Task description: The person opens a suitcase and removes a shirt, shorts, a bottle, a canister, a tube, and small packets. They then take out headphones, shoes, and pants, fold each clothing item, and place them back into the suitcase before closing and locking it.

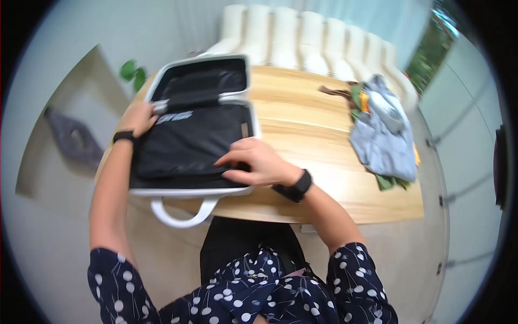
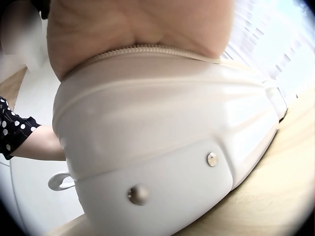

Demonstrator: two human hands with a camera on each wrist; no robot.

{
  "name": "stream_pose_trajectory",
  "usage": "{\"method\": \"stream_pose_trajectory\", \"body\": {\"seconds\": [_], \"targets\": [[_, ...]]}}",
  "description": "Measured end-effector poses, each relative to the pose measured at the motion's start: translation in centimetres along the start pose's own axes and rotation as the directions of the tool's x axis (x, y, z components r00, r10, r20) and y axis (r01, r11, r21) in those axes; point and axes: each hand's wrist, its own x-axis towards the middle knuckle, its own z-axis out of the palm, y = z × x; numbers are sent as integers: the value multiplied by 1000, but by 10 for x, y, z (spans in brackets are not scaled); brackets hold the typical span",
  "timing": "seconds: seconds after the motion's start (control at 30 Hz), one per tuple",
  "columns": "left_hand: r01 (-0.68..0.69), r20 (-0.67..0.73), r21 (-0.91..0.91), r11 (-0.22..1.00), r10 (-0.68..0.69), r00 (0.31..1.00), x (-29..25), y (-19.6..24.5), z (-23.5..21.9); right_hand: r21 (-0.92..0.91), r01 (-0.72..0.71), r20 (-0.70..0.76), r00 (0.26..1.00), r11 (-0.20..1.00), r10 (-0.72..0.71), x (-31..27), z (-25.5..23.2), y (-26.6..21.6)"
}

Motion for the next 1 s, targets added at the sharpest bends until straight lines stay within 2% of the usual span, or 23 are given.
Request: {"method": "stream_pose_trajectory", "body": {"seconds": [0.1, 0.17, 0.27, 0.3, 0.37, 0.5, 0.57, 0.6, 0.8, 0.87, 1.0], "targets": [[42, -109, 55, 998, -36, 993, 5, -4, 18, -16, 29, -35, 999, 999, -29, -3, 1, 1], [-31, -186, 131, 991, 55, 981, 9, -14, 33, 8, -2, -32, 999, 1000, 2, -5, 3, 2], [-15, -185, 163, 987, 46, 982, 14, -21, 42, -13, -25, -26, 999, 1000, 25, -6, 2, 2], [-18, -185, 162, 987, 48, 982, 14, -25, 44, -5, -27, -23, 999, 1000, 27, -6, 3, 3], [60, -226, 35, 998, -51, 973, 13, -26, 41, 6, -29, -19, 999, 1000, 29, -6, 4, 3], [64, -182, -48, 997, -72, 981, 7, -27, 31, 12, -29, -23, 999, 999, 30, -6, 5, 4], [-14, -208, -64, 998, 1, 978, 5, -37, 36, 12, -25, -19, 1000, 1000, 25, -5, 5, 4], [-12, -207, -64, 998, -2, 978, 4, -42, 39, 1, -25, -24, 999, 1000, 25, -5, 5, 4], [-84, -216, -8, 996, 81, 973, -9, -41, 34, 21, -21, -46, 999, 1000, 22, -5, 6, 4], [-107, -177, 54, 993, 115, 977, -10, -37, 29, 18, -22, -49, 999, 1000, 23, -6, 4, 3], [-81, -125, 73, 994, 90, 988, -29, -20, 2, 21, -36, -44, 998, 999, 37, -6, 3, 2]]}}
